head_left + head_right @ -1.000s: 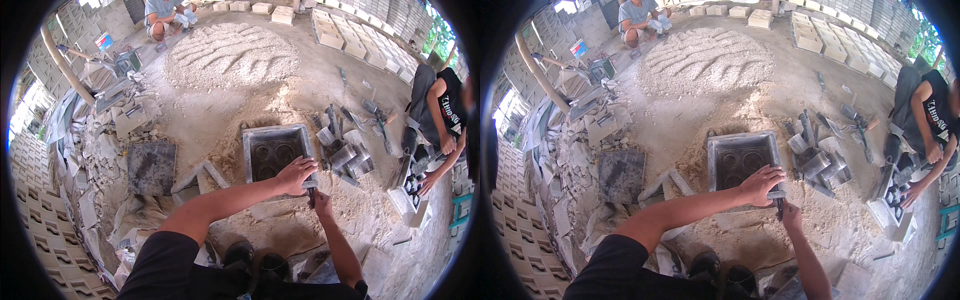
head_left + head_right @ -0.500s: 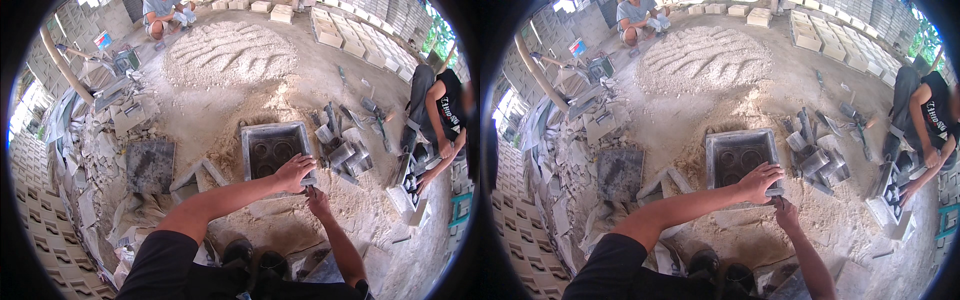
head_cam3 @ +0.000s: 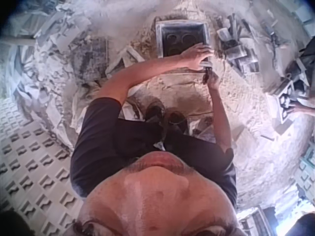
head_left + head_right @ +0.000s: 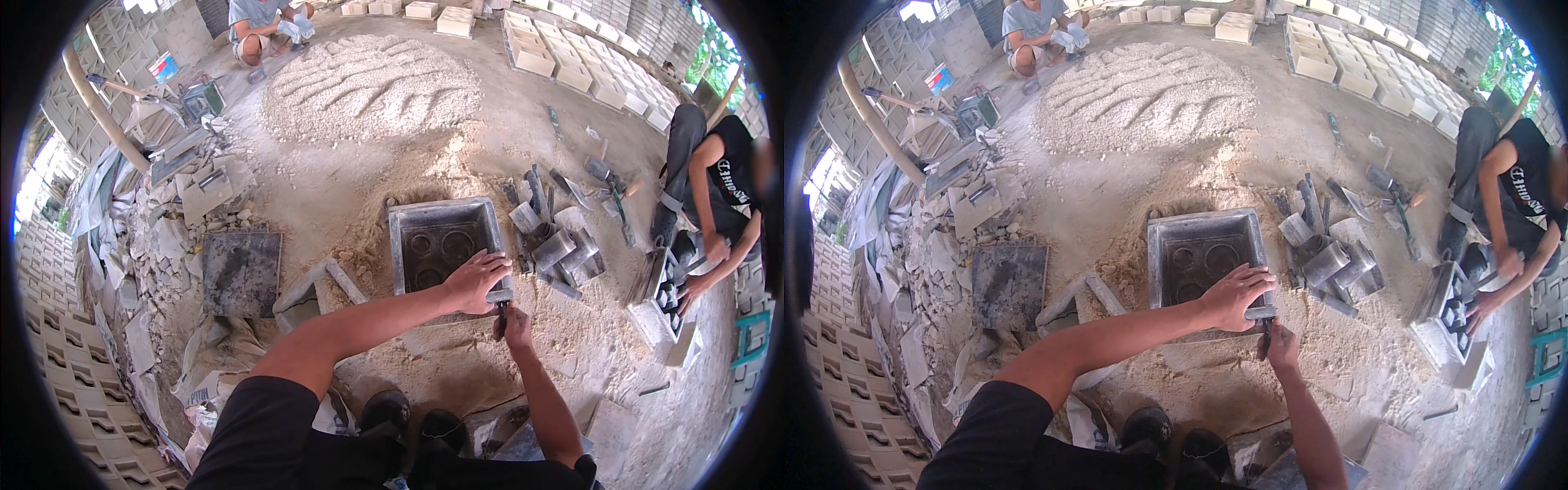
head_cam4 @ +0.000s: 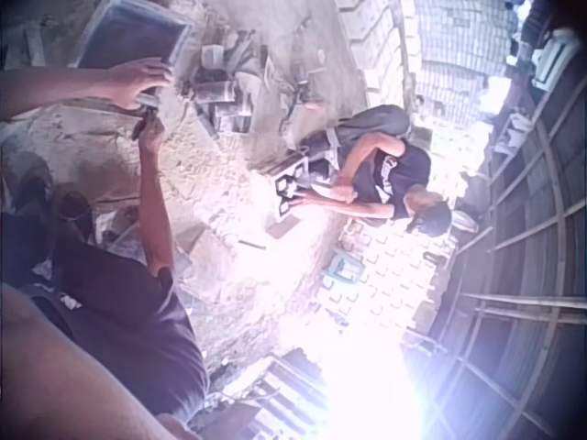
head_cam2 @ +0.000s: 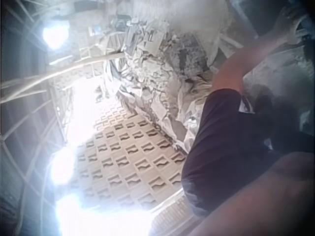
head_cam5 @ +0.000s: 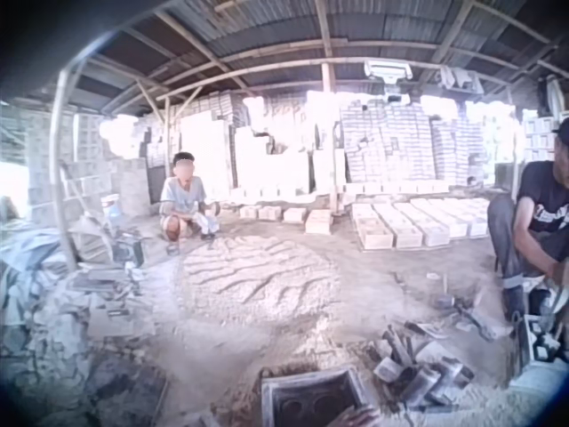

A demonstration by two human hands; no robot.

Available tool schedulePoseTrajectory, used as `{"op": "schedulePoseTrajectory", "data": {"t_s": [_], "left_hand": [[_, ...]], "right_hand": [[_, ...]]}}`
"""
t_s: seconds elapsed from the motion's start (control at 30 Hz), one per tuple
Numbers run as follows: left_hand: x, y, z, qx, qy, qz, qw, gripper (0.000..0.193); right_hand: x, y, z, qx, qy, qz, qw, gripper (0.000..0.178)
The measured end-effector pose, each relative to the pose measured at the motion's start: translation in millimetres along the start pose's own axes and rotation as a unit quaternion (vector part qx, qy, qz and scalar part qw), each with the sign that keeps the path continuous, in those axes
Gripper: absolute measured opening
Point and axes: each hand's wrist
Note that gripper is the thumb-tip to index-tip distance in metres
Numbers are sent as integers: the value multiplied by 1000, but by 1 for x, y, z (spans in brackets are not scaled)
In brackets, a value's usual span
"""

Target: The person assembles a metal mold, places a decorative insert inside, and uses a small tool to adjust and secure the components for concrete block production.

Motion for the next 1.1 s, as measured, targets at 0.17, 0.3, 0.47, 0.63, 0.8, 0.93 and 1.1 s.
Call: {"op": "schedulePoseTrajectory", "data": {"t_s": [0.17, 0.3, 0.47, 0.63, 0.8, 0.93, 1.1], "left_hand": [[1, -1, 1, -2, 1, -4, 1000, 73], [-2, 1, 3, -1, 5, -2, 1000, 74], [1, -1, 2, -3, -9, -10, 1000, 73], [0, 3, 0, -40, -39, -27, 998, 67], [1, 3, -2, -7, -22, -2, 1000, 67], [7, -4, 2, 1, -13, -3, 1000, 68], [1, 1, 1, -1, -17, 0, 1000, 67]], "right_hand": [[15, -22, -4, -65, -83, 14, 994, 50], [25, -29, 20, 282, 137, -176, 933, 43], [8, -16, -8, -291, -154, 118, 937, 38], [-15, -5, -19, -514, -123, 223, 819, 36], [-8, 0, -11, -541, -71, 164, 822, 37], [3, 5, 11, -483, -15, 224, 846, 39], [-4, 2, -15, -433, -77, 173, 881, 34]]}}
Point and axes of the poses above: each hand's wrist, its own x-axis towards the middle knuckle, its own z-axis out of the back of the hand, y = z × x, and after that the axes turned 1 degree about y, right-handed
